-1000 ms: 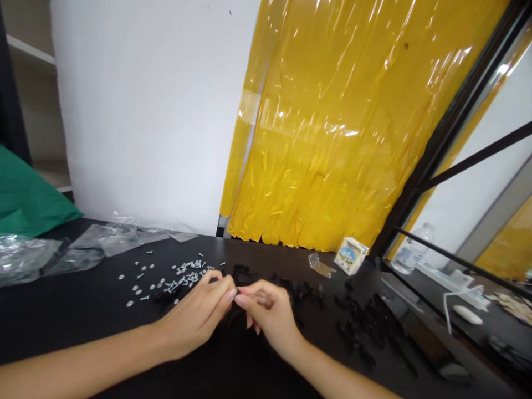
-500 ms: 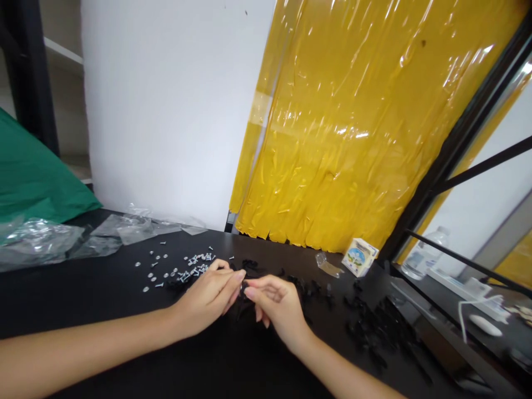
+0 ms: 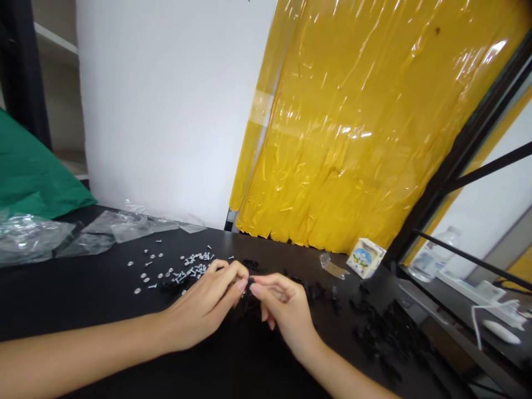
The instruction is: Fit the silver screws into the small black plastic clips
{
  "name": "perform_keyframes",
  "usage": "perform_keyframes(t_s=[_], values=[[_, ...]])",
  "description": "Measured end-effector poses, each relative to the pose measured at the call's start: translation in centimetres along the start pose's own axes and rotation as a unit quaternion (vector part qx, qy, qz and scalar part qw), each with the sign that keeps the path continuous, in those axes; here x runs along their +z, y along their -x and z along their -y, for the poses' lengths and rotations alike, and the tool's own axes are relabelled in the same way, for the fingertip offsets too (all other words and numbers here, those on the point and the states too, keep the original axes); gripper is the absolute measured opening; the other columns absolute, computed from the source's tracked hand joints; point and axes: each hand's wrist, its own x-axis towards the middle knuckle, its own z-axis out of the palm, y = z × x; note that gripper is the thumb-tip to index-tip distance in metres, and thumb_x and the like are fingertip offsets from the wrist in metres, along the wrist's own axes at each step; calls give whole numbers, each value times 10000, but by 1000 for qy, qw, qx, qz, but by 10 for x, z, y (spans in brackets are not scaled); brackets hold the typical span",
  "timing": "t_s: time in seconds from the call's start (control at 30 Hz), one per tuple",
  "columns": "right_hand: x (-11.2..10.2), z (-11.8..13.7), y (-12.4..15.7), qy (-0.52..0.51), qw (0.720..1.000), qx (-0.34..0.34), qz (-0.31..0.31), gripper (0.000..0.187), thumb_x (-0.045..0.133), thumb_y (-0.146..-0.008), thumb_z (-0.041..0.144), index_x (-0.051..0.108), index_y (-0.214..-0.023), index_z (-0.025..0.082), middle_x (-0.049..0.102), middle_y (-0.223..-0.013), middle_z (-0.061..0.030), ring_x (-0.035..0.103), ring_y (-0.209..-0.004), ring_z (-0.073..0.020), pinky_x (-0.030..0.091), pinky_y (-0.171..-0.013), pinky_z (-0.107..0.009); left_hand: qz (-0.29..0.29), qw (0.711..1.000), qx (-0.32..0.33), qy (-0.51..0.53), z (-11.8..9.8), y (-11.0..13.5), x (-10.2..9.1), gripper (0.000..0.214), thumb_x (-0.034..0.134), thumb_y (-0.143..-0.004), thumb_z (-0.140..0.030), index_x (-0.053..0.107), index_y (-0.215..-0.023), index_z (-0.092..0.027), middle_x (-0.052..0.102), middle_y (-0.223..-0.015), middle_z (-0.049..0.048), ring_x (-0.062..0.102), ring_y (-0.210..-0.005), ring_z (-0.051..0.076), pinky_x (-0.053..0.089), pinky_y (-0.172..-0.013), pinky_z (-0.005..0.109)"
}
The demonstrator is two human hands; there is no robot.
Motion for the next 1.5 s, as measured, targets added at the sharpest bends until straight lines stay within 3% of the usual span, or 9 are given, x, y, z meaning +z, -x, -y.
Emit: perform_keyframes(t_s=[0.3, 0.47, 0.67, 1.0, 1.2, 1.37, 1.5], values=[[-1, -1, 4, 19, 1000, -17, 2, 280, 742, -654, 385, 685, -798, 152, 600, -516, 27, 460, -373, -44, 299, -312, -132, -37, 999, 20, -10, 3, 0, 4, 233, 278, -955, -328, 460, -864, -214, 528, -755, 3, 434, -829, 175, 377, -749, 300], [0, 1, 4, 33, 999, -16, -3, 285, 740, -653, 391, 690, -796, 150, 598, -512, 25, 460, -377, -47, 304, -315, -137, -19, 999, 31, -29, 3, 0, 2, 230, 274, -953, -308, 462, -862, -211, 538, -781, 9, 446, -836, 174, 381, -753, 297], [1, 1, 3, 42, 998, -32, -19, 286, 742, -648, 399, 688, -785, 153, 629, -546, 11, 457, -378, -47, 318, -325, -148, -70, 997, 30, -28, 4, 1, 7, 230, 296, -938, -345, 476, -888, -210, 542, -752, 15, 454, -843, 189, 387, -719, 295], [2, -3, 3, 59, 998, -22, -8, 321, 742, -645, 426, 691, -794, 146, 616, -532, 2, 446, -373, -46, 307, -322, -144, -62, 996, 67, -18, 3, 2, 1, 117, 373, -901, -245, 465, -840, -208, 528, -716, -11, 445, -751, 154, 369, -709, 269], [4, -1, 4, 61, 998, -12, 0, 332, 751, -634, 428, 689, -801, 149, 567, -490, 25, 432, -374, -44, 307, -325, -140, -50, 993, 93, -46, 3, 2, 2, 192, 316, -919, -225, 414, -757, -197, 485, -704, -20, 431, -679, 135, 356, -769, 302], [4, -2, 4, 57, 998, -7, 3, 349, 742, -636, 445, 682, -808, 147, 570, -492, 19, 421, -360, -48, 296, -307, -145, -54, 997, 61, -15, 5, 4, 1, 248, 261, -948, -266, 425, -773, -201, 500, -747, 5, 430, -788, 161, 367, -729, 289], [3, -1, 4, 45, 999, -15, -13, 356, 724, -657, 454, 676, -835, 149, 526, -447, 45, 382, -332, -37, 285, -302, -143, -68, 997, 19, 7, 4, 3, 1, 218, 326, -943, -345, 452, -828, -208, 526, -743, -7, 447, -797, 160, 372, -747, 296]])
